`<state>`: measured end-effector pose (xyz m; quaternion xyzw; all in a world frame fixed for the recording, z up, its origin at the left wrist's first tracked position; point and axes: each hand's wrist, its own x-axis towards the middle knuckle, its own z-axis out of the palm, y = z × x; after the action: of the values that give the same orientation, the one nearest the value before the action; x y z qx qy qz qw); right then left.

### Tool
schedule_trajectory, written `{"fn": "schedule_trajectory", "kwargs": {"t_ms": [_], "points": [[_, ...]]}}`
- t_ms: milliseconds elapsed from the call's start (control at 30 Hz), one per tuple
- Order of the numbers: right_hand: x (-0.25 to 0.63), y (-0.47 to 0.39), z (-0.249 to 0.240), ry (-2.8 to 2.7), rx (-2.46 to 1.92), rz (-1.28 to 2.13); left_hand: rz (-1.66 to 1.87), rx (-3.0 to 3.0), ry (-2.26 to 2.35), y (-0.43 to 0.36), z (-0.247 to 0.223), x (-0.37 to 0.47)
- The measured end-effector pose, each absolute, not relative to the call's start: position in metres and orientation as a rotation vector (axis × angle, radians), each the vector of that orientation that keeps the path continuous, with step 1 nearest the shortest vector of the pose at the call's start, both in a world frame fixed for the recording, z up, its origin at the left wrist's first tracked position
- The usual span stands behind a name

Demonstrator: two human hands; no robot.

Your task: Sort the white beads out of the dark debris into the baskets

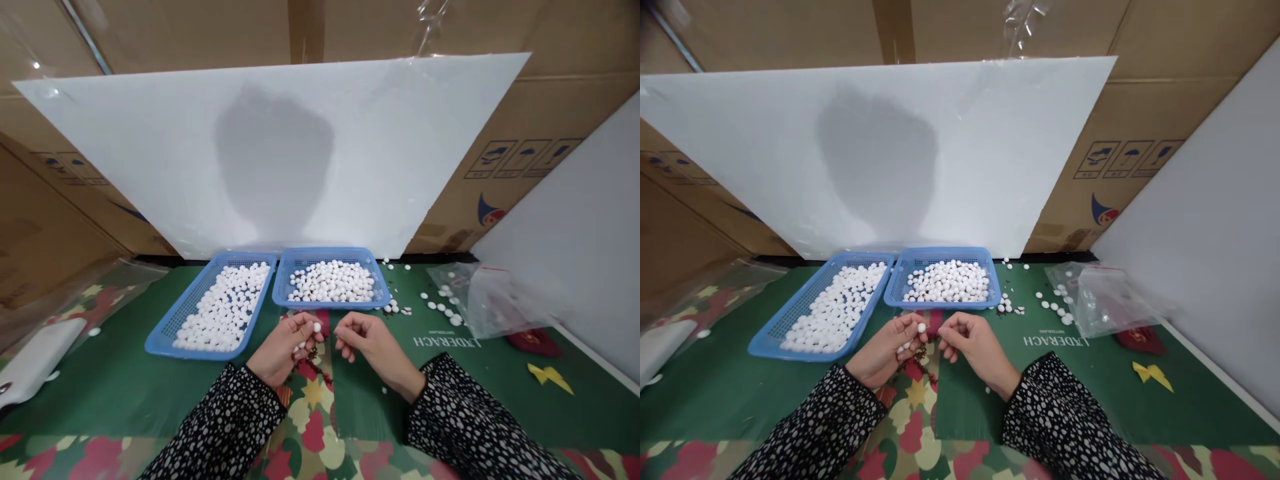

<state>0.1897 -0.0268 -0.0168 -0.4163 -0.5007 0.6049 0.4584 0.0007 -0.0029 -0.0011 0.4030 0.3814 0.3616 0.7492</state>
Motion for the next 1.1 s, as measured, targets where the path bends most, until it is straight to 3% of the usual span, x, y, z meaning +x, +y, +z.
{"fn": "schedule_trajectory", "kwargs": {"t_ms": [233, 533, 767, 1100], "points": [[0.193, -0.0236, -0.0174, -1.1, -0.978, 1.585, 0.793, 0.909, 0.843, -0.0014, -0.0045, -0.0007], [0.1903, -0.0263, -0.0158, -1.331, -0.949, 1.359, 0.805, 0.941, 0.875, -0.0018, -0.0063, 0.0022], [0.1876, -0.0263, -0.0167, -1.612, -0.992, 0.998, 0.772, 0.941, 0.871, -0.0049, -0.006, 0.007], [0.1855, -0.0287, -0.0171, -1.559, -1.025, 1.058, 0.812, 1.115, 0.943, -0.007, -0.0032, 0.0056]]}}
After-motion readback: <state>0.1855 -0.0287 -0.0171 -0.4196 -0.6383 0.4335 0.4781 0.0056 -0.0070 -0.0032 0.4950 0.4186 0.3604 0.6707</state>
